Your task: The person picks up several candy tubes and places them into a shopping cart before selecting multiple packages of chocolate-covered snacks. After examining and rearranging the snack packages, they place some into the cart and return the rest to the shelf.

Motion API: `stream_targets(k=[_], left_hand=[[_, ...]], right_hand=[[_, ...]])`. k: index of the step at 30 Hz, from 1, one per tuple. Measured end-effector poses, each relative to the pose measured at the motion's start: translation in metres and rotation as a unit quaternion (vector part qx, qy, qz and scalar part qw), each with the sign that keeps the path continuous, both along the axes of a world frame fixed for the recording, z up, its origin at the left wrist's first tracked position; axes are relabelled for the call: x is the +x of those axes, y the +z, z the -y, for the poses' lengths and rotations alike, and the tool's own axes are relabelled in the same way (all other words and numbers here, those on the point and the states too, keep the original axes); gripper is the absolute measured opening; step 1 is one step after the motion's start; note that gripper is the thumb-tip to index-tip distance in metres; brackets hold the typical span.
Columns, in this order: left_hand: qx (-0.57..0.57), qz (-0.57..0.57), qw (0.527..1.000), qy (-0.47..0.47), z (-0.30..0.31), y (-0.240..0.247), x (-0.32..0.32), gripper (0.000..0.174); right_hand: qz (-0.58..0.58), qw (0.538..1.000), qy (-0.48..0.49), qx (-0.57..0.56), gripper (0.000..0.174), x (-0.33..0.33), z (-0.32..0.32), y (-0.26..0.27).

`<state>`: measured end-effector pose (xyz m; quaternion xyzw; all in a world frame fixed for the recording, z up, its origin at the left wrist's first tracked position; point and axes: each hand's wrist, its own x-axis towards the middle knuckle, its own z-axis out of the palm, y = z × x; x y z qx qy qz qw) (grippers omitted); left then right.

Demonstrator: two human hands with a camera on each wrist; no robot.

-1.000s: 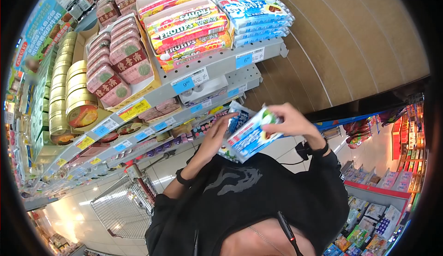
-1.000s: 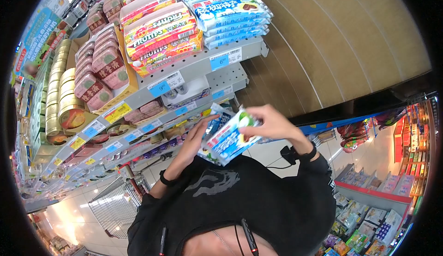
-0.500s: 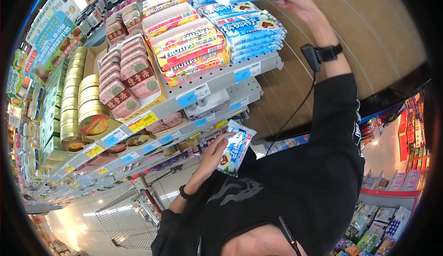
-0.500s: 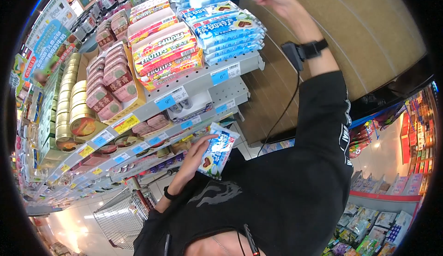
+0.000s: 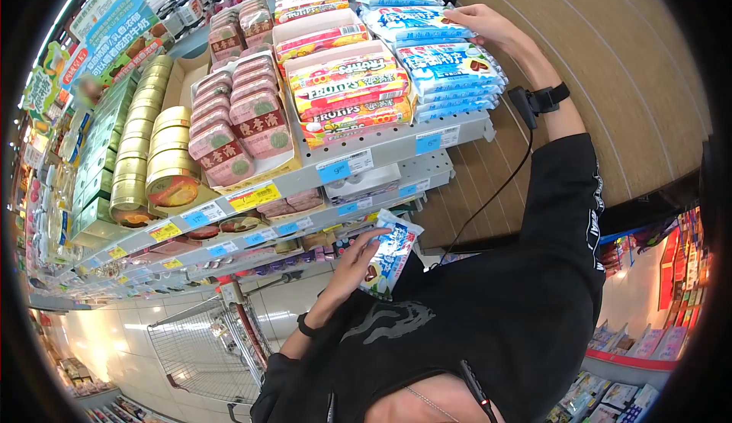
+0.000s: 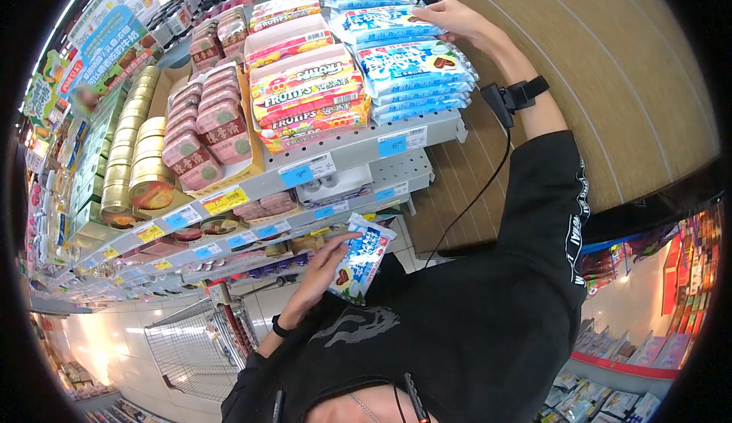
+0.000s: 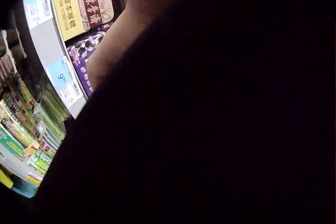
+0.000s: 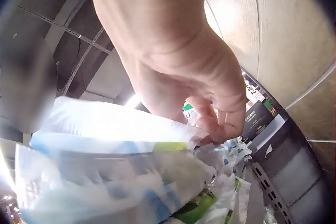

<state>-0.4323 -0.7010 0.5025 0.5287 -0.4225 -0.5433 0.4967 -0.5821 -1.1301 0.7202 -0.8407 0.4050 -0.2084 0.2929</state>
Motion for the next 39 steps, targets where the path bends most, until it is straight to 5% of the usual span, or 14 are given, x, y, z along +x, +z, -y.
stream_targets(k=[6, 12, 15, 18, 20, 21, 23, 25, 27, 31, 35, 39], left_hand=[[0.065, -0.036, 0.996, -0.044, 0.009, 0.005, -0.002, 0.031], [-0.037, 0.029, 0.999, -0.017, 0.013, -0.006, -0.008, 0.03], [0.042, -0.002, 0.998, -0.04, 0.012, 0.002, -0.004, 0.03], [0.05, 0.001, 0.998, -0.041, 0.012, 0.006, -0.003, 0.031], [0.017, -0.01, 0.999, -0.044, 0.012, 0.01, -0.003, 0.032], [0.016, -0.009, 0.999, -0.046, 0.013, 0.014, -0.002, 0.032], [-0.01, -0.026, 0.999, -0.033, 0.011, 0.024, -0.001, 0.036], [-0.036, -0.086, 0.995, -0.03, 0.017, 0.035, 0.0, 0.04], [-0.132, -0.095, 0.987, -0.002, 0.025, 0.044, 0.002, 0.045], [-0.147, -0.159, 0.976, -0.026, 0.049, 0.085, 0.002, 0.07], [-0.189, -0.118, 0.974, -0.031, 0.062, 0.102, -0.01, 0.075], [-0.191, -0.15, 0.969, -0.044, 0.059, 0.101, -0.012, 0.071]], right_hand=[[-0.016, 0.999, 0.029, -0.018, 0.05, 0.002, -0.001, 0.002], [-0.064, 0.996, 0.038, -0.039, 0.051, 0.004, 0.009, 0.0], [-0.08, 0.995, 0.042, -0.051, 0.051, 0.002, 0.009, 0.0], [-0.024, 0.995, 0.004, -0.095, 0.05, -0.004, -0.001, -0.004], [0.029, 0.952, -0.043, -0.3, 0.042, -0.015, -0.017, -0.002], [0.028, 0.952, -0.045, -0.301, 0.042, -0.02, -0.034, 0.0], [0.236, 0.932, 0.005, -0.275, 0.037, -0.032, -0.085, 0.003], [0.301, 0.945, 0.029, -0.122, 0.028, -0.044, -0.144, 0.005], [0.226, 0.973, 0.029, 0.021, 0.027, -0.066, -0.182, 0.001], [0.042, 0.985, 0.158, 0.048, 0.033, -0.063, -0.23, -0.027], [0.027, 0.964, 0.173, 0.202, 0.028, -0.051, -0.251, -0.038], [0.063, 0.959, 0.142, 0.237, 0.024, -0.056, -0.248, -0.028]])
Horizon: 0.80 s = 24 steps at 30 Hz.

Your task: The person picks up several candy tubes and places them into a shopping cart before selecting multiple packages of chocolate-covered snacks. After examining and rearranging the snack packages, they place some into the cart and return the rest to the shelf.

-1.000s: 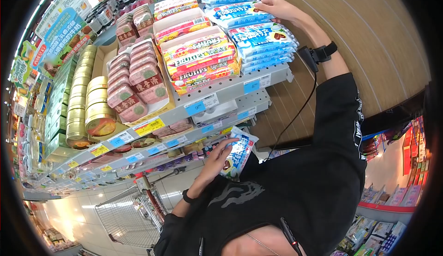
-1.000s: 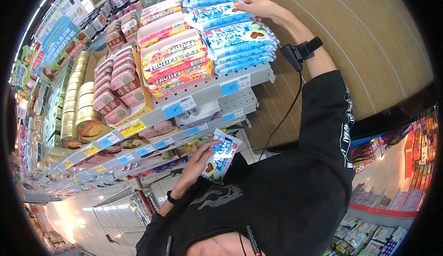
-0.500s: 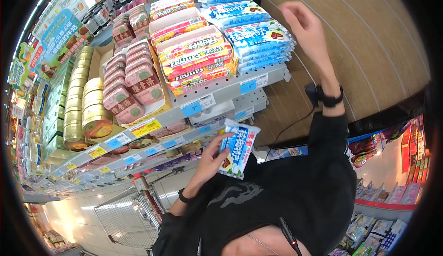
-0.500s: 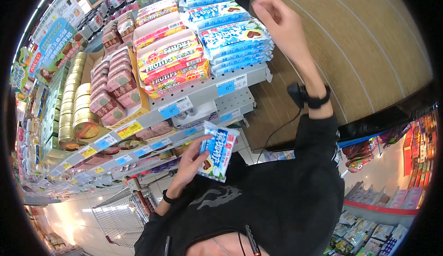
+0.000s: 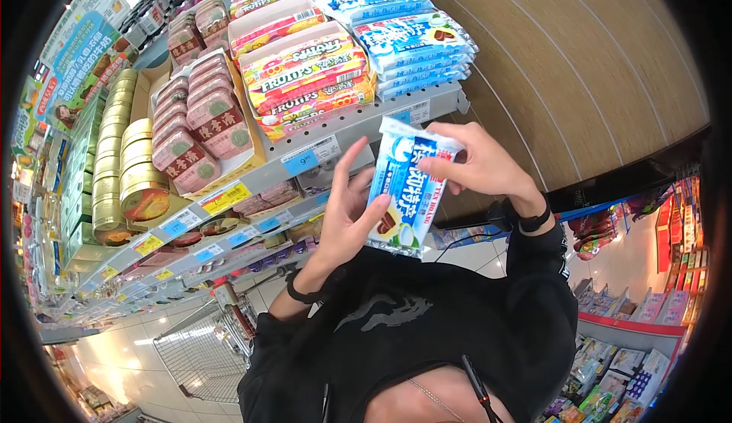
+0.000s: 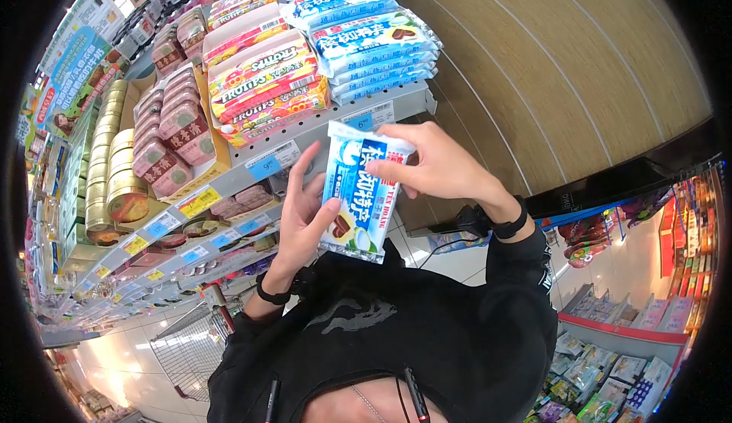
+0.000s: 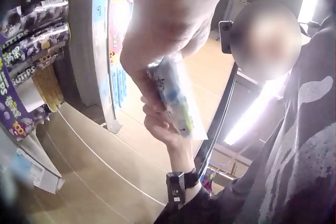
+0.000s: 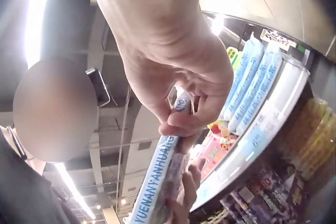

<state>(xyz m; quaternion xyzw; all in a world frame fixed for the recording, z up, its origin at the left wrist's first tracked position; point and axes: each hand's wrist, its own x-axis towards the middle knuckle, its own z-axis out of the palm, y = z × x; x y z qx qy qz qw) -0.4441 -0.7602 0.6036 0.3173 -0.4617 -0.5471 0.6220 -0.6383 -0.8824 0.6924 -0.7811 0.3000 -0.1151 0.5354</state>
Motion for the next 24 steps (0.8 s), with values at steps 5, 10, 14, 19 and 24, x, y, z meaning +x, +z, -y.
stream_targets(k=[5, 10, 14, 19, 24], left_hand=[[0.019, -0.053, 0.995, -0.076, -0.003, -0.007, 0.0, 0.057], [-0.005, -0.017, 0.997, -0.08, -0.001, 0.003, -0.002, 0.047], [0.026, 0.007, 1.0, 0.003, -0.012, 0.0, -0.011, 0.027], [-0.023, -0.079, 0.977, 0.198, -0.015, -0.005, -0.01, 0.019], [-0.082, -0.032, 0.965, 0.246, -0.008, 0.004, -0.026, 0.025]], right_hand=[[0.119, 0.988, -0.092, -0.033, 0.026, -0.007, 0.02, 0.031], [0.084, 0.993, 0.055, -0.059, 0.024, 0.016, 0.025, 0.023], [0.162, 0.986, 0.041, 0.012, 0.04, 0.027, 0.004, 0.006], [0.203, 0.966, 0.091, 0.134, 0.046, 0.001, 0.001, -0.02], [0.278, 0.96, -0.023, 0.031, 0.037, 0.011, -0.017, -0.04]])
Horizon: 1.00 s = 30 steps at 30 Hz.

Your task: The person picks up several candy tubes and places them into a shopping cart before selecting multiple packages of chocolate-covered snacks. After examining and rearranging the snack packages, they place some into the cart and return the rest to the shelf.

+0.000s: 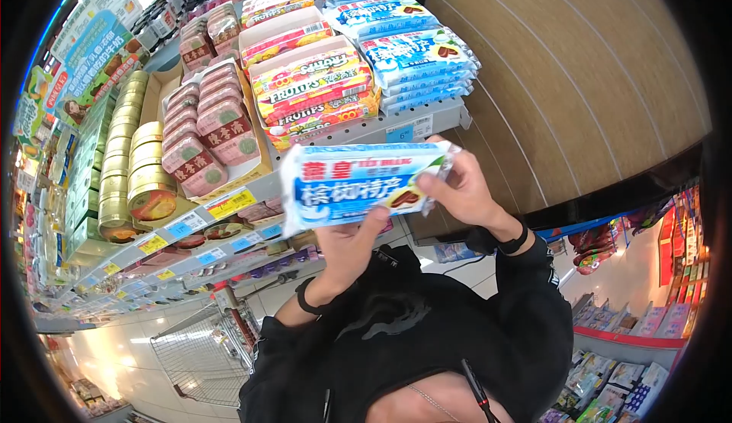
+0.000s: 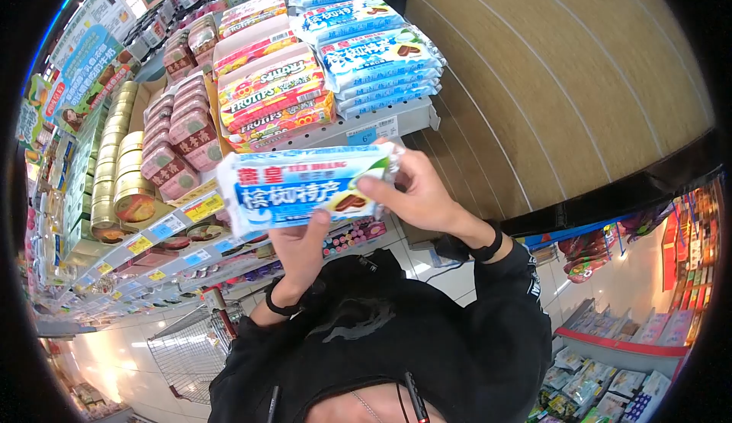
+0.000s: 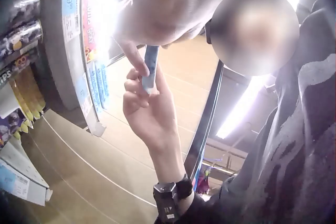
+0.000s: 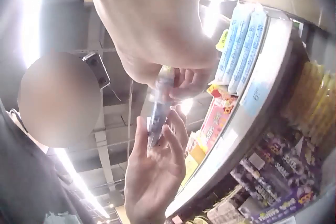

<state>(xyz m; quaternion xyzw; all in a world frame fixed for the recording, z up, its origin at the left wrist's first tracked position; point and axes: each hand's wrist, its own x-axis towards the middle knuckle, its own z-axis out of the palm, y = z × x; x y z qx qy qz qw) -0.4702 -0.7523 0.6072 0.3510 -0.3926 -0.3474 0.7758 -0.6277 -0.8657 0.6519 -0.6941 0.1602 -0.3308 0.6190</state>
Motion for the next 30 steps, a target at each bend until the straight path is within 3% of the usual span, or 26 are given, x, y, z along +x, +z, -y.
stream_targets(k=[1, 4, 5, 6, 8, 15, 20, 23, 30], left_hand=[[0.001, 0.002, 1.0, -0.003, 0.0, -0.002, 0.002, 0.025], [0.037, 0.307, 0.939, -0.15, 0.002, -0.002, 0.013, 0.045], [0.009, 0.249, 0.951, -0.185, 0.008, 0.006, 0.008, 0.057], [0.009, 0.25, 0.951, -0.184, 0.008, 0.007, 0.004, 0.057], [0.036, 0.144, 0.966, -0.212, 0.006, 0.008, -0.001, 0.049], [0.1, 0.149, 0.956, -0.231, -0.008, -0.017, 0.004, 0.04], [0.138, 0.16, 0.95, -0.231, -0.013, -0.032, 0.01, 0.032], [0.147, 0.165, 0.949, -0.223, -0.013, -0.035, 0.009, 0.029], [0.158, 0.173, 0.944, -0.234, -0.006, -0.039, -0.004, 0.025]], right_hand=[[-0.01, 0.996, -0.052, -0.067, 0.032, 0.0, 0.002, -0.001], [0.085, 0.977, -0.193, -0.038, 0.027, -0.001, 0.021, 0.021], [0.079, 0.976, -0.204, 0.009, 0.028, -0.006, 0.035, 0.035], [0.073, 0.973, -0.214, 0.055, 0.029, -0.011, 0.05, 0.05], [0.041, 0.966, -0.254, 0.038, 0.031, -0.014, 0.075, 0.079], [-0.096, 0.987, -0.131, -0.007, 0.037, -0.018, 0.184, 0.082], [-0.169, 0.974, -0.146, -0.035, 0.04, -0.008, 0.193, 0.074], [-0.219, 0.945, -0.202, -0.132, 0.045, -0.01, 0.189, 0.077], [-0.179, 0.921, -0.218, -0.268, 0.045, -0.007, 0.189, 0.06]])
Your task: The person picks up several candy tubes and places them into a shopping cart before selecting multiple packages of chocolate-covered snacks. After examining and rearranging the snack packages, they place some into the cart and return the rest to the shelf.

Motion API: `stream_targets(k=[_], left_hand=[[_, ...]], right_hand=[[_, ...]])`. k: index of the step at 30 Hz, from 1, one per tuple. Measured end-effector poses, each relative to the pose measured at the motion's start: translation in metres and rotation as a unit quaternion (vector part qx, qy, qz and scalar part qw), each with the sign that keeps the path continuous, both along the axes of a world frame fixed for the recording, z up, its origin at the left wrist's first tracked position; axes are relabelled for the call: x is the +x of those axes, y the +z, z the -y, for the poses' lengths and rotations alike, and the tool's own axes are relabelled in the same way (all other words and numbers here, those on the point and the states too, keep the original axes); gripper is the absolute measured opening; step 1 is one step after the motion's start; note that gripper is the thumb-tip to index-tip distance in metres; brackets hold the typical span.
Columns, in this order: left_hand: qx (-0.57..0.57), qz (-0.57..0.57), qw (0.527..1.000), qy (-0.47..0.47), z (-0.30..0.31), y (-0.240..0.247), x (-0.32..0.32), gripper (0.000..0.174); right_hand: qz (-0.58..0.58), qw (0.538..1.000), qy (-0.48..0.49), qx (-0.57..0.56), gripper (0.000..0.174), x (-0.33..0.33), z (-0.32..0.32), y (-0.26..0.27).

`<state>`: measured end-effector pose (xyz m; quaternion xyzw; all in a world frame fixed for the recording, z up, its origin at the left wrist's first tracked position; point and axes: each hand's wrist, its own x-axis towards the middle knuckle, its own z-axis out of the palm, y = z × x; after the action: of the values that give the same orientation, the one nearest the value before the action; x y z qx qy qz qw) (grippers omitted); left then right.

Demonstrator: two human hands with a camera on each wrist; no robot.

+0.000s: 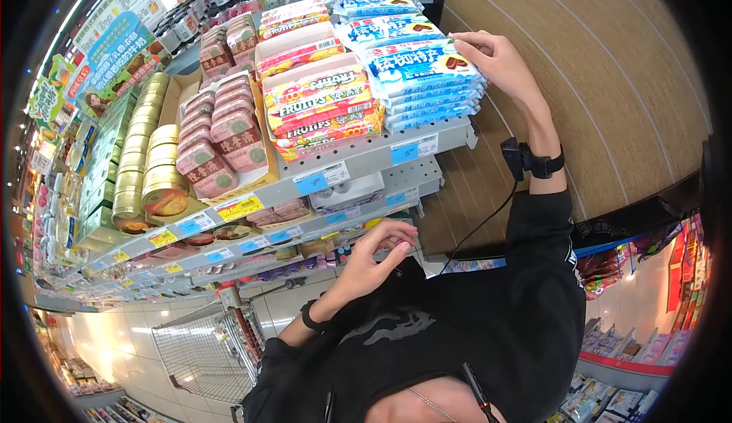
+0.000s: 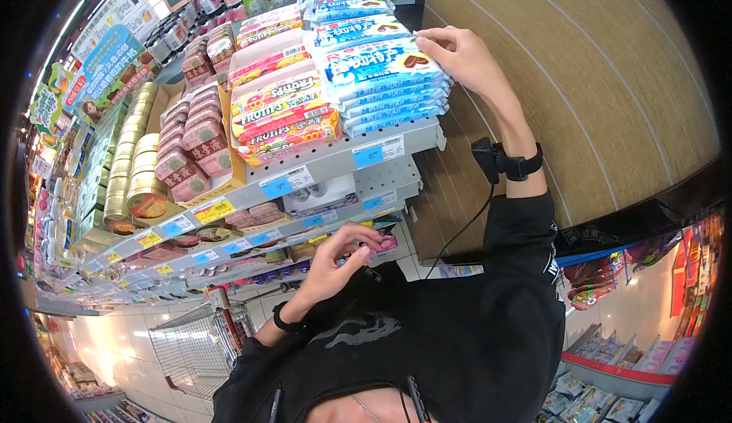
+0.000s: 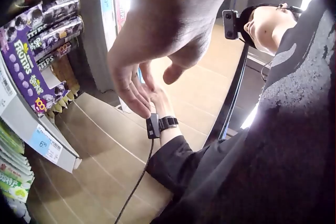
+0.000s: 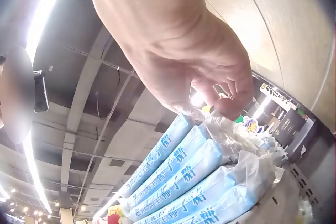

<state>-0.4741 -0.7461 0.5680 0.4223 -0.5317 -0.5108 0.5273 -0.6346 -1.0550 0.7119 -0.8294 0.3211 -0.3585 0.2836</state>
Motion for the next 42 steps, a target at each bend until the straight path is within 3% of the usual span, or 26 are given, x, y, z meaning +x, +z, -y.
stream_targets(k=[2, 8, 10, 18, 24, 26, 29, 32, 34, 36, 38, 40, 42], left_hand=[[0.013, -0.006, 1.0, 0.003, 0.002, -0.001, -0.004, 0.022], [0.05, -0.028, 0.998, 0.019, 0.003, -0.005, -0.011, 0.021], [0.045, -0.024, 0.998, 0.022, 0.005, -0.01, -0.014, 0.021], [0.061, -0.031, 0.996, 0.049, 0.002, -0.018, -0.023, 0.022], [0.105, -0.037, 0.986, 0.126, -0.023, -0.039, -0.014, 0.022], [0.151, -0.042, 0.969, 0.189, -0.043, -0.048, -0.003, 0.024], [0.146, 0.004, 0.934, 0.327, -0.085, -0.077, 0.025, 0.023], [0.196, 0.07, 0.838, 0.504, -0.142, -0.093, 0.05, 0.02], [0.231, 0.134, 0.781, 0.564, -0.193, -0.109, 0.063, 0.02], [0.228, 0.183, 0.72, 0.629, -0.236, -0.106, 0.063, 0.021], [0.217, 0.182, 0.66, 0.696, -0.281, -0.117, 0.063, 0.021], [0.217, 0.164, 0.616, 0.74, -0.335, -0.143, 0.064, 0.022], [0.244, 0.166, 0.588, 0.753, -0.391, -0.165, 0.064, 0.024]], right_hand=[[-0.016, 0.999, -0.004, 0.039, 0.041, -0.003, 0.001, 0.002], [0.001, 0.999, -0.006, -0.033, 0.025, -0.006, -0.009, 0.004], [0.039, 0.998, 0.015, 0.054, 0.019, -0.005, -0.01, 0.006], [0.111, 0.985, 0.027, 0.131, 0.017, -0.006, -0.003, -0.004], [0.177, 0.971, 0.053, 0.154, 0.018, -0.009, -0.012, -0.015], [0.218, 0.967, -0.063, 0.118, 0.019, -0.01, -0.028, -0.015], [0.319, 0.939, -0.127, -0.005, 0.022, -0.01, -0.047, -0.038], [0.381, 0.893, -0.216, -0.105, 0.021, -0.001, -0.082, -0.065], [0.405, 0.87, -0.208, -0.187, 0.015, -0.004, -0.095, -0.112], [0.382, 0.879, 0.04, -0.283, 0.011, -0.003, -0.125, -0.149], [0.282, 0.906, 0.171, -0.263, 0.02, 0.0, -0.17, -0.187], [0.099, 0.915, 0.234, -0.314, 0.032, 0.015, -0.224, -0.197], [-0.064, 0.909, 0.38, -0.156, 0.037, 0.026, -0.269, -0.222]])
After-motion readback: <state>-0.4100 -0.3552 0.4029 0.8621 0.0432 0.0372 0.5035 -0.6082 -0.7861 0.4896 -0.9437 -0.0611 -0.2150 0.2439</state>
